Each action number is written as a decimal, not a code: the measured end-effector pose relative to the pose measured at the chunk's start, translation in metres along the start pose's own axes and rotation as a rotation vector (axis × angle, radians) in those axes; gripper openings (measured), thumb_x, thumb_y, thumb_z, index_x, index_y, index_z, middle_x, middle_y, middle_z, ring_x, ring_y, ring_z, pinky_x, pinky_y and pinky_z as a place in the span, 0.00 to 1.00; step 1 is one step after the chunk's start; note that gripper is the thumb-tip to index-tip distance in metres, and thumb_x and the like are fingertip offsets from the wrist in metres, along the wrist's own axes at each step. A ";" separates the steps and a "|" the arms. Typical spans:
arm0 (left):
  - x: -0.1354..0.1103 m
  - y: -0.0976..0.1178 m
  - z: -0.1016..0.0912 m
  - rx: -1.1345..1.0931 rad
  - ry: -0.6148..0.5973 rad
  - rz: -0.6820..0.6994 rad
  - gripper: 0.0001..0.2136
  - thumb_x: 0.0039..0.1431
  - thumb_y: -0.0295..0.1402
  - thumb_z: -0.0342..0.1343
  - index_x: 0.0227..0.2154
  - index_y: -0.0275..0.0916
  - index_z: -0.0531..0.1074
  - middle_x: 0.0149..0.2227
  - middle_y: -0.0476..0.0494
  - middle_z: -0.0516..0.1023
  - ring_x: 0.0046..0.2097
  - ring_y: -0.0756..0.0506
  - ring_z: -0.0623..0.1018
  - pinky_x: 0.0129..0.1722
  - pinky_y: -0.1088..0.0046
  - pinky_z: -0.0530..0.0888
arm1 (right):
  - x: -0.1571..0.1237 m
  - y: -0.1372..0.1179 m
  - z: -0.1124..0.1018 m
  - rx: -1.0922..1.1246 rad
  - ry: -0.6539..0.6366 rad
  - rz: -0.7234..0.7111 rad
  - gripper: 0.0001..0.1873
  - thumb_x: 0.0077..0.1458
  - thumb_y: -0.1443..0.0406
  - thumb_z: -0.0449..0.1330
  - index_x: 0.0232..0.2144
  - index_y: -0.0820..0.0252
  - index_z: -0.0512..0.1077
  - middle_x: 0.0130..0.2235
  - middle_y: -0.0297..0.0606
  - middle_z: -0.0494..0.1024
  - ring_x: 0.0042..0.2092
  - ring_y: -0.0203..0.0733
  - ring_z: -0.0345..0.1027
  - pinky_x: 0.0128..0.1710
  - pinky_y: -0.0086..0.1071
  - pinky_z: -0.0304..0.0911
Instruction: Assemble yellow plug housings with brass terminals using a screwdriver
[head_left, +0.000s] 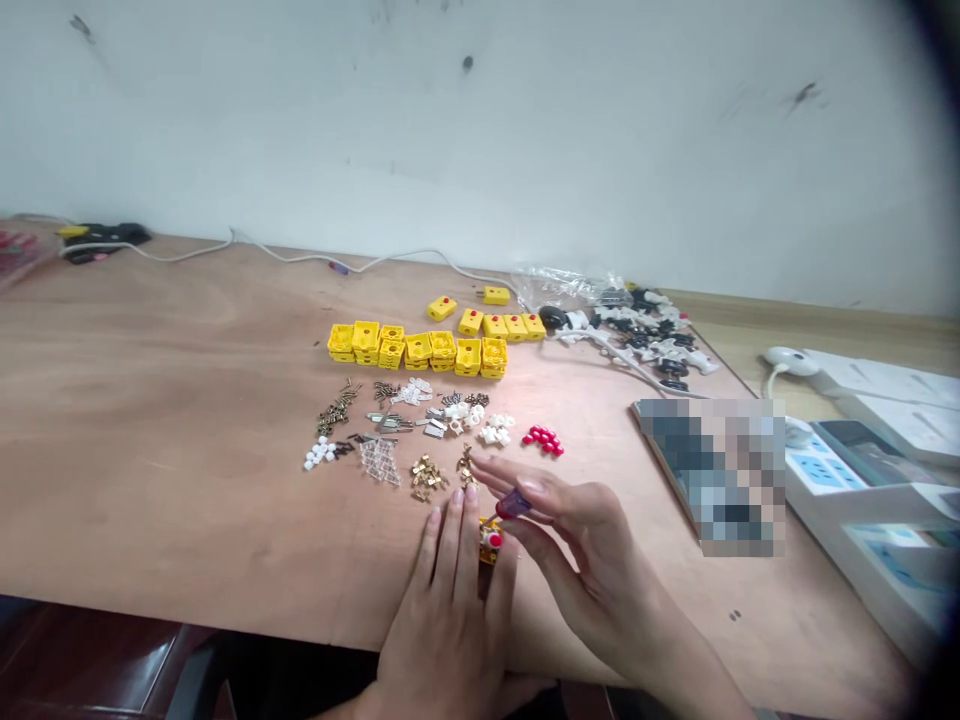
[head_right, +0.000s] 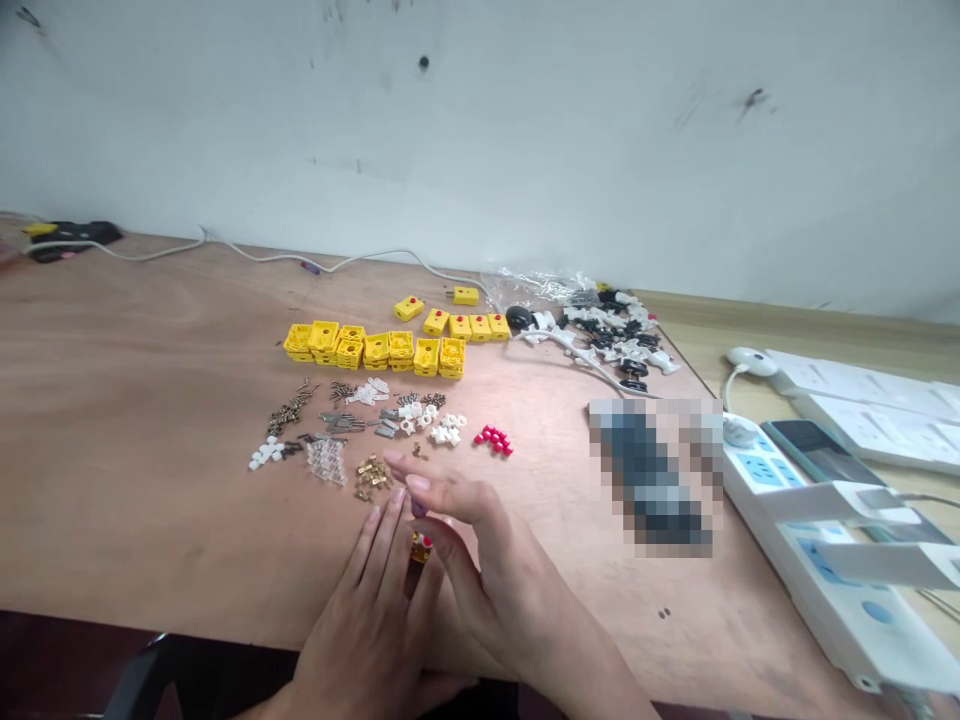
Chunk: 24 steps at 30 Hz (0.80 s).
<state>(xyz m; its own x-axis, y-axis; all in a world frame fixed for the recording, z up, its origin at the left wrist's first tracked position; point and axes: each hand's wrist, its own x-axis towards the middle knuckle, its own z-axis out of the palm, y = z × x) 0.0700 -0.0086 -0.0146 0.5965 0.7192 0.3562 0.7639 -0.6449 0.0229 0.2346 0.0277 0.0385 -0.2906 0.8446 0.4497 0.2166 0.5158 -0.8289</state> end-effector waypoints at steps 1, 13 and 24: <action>0.000 0.000 0.001 -0.006 -0.004 -0.008 0.51 0.47 0.63 0.63 0.63 0.29 0.57 0.64 0.14 0.64 0.68 0.21 0.63 0.64 0.47 0.60 | 0.001 -0.001 0.001 0.007 -0.003 -0.001 0.34 0.63 0.82 0.51 0.61 0.41 0.58 0.61 0.41 0.72 0.62 0.46 0.70 0.54 0.47 0.77; 0.003 -0.001 -0.001 -0.024 0.023 -0.004 0.48 0.51 0.65 0.58 0.62 0.28 0.60 0.64 0.15 0.65 0.68 0.23 0.64 0.65 0.49 0.60 | 0.004 -0.006 0.005 0.061 0.075 -0.026 0.33 0.61 0.83 0.54 0.58 0.41 0.62 0.53 0.37 0.75 0.54 0.43 0.74 0.50 0.46 0.79; 0.001 -0.003 0.001 -0.027 0.004 0.021 0.48 0.52 0.65 0.56 0.63 0.28 0.58 0.65 0.16 0.63 0.68 0.22 0.62 0.65 0.47 0.59 | 0.007 -0.008 0.006 0.009 0.163 -0.083 0.33 0.56 0.84 0.60 0.53 0.43 0.66 0.47 0.33 0.76 0.46 0.39 0.77 0.47 0.41 0.80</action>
<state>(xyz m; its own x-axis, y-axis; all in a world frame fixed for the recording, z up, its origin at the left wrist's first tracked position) 0.0690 -0.0054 -0.0153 0.6116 0.7043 0.3605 0.7440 -0.6669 0.0407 0.2252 0.0285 0.0465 -0.1521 0.8118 0.5638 0.1899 0.5838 -0.7894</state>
